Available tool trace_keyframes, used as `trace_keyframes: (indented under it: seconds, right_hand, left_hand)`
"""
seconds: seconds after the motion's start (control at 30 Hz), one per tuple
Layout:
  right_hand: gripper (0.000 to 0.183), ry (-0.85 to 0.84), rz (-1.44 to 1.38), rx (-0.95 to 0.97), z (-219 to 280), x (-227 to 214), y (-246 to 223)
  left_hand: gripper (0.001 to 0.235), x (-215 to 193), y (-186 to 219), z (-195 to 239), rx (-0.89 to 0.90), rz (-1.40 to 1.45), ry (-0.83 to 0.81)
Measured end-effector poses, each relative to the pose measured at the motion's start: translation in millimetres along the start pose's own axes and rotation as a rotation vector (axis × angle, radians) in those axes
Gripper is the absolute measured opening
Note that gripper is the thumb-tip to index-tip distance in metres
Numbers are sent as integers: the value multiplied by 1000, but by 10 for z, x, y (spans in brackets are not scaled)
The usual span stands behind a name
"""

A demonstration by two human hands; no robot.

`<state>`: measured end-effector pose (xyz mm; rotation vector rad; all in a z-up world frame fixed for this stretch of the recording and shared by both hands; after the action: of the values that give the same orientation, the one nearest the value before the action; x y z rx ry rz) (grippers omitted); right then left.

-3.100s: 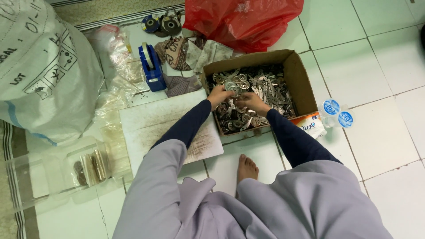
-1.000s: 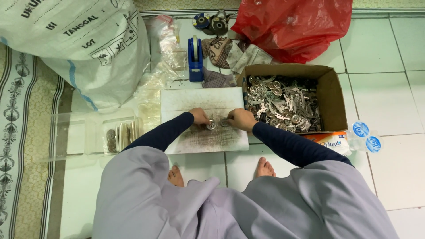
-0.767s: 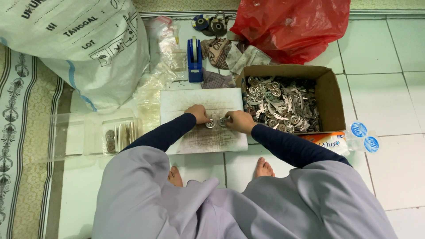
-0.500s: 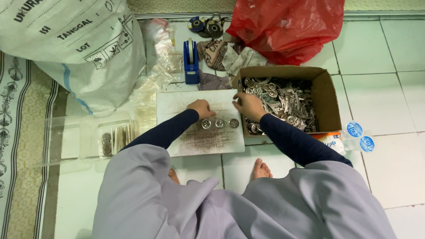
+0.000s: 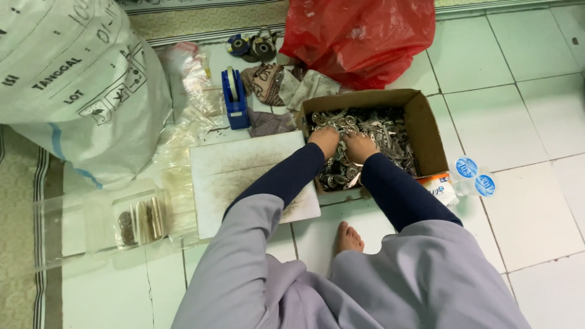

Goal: The person sorts small metal parts from a cardboard box onto a white board, places them into clear plastic bags, and seals the bags using a tape dispenser. The person repeats this process for multiple batches of parts.

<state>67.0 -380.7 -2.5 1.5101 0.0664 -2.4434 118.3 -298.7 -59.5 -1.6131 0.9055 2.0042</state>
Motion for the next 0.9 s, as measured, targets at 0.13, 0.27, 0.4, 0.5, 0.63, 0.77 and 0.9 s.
trace_keyframes:
  seconds: [0.13, 0.27, 0.4, 0.5, 0.63, 0.77, 0.9]
  right_hand:
    - [33, 80, 21, -38, -147, 65, -125]
    - [39, 156, 89, -49, -326, 109, -241]
    - [39, 152, 100, -7, -597, 458, -213]
    - [41, 114, -30, -17, -565, 430, -242]
    - [48, 25, -170, -34, -493, 383, -287]
    - [36, 21, -167, -39, -603, 596, -265]
    - [36, 40, -210, -5, -534, 533, -286]
  left_hand:
    - [29, 339, -110, -296, -28, -228, 29]
    - [57, 319, -203, -217, -145, -302, -224]
    - [78, 510, -357, -152, -165, -454, -476]
    - [70, 571, -355, -154, -208, -449, -542]
    - [56, 824, -351, -260, -180, -488, -517]
    - [53, 1170, -425, -398, -161, -535, -506]
    - [54, 1047, -413, -369, -146, -479, -444]
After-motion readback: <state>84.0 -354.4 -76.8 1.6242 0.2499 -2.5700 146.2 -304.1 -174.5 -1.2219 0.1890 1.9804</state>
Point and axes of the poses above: each hand's wrist, its own z-axis away from the middle knuckle, its own x-axis out of the palm, y = z × x, the point moved 6 cm from there along -z, towards the middle knuckle, and after that the axes turned 4 degrees about -y, right-handed, at the moved point
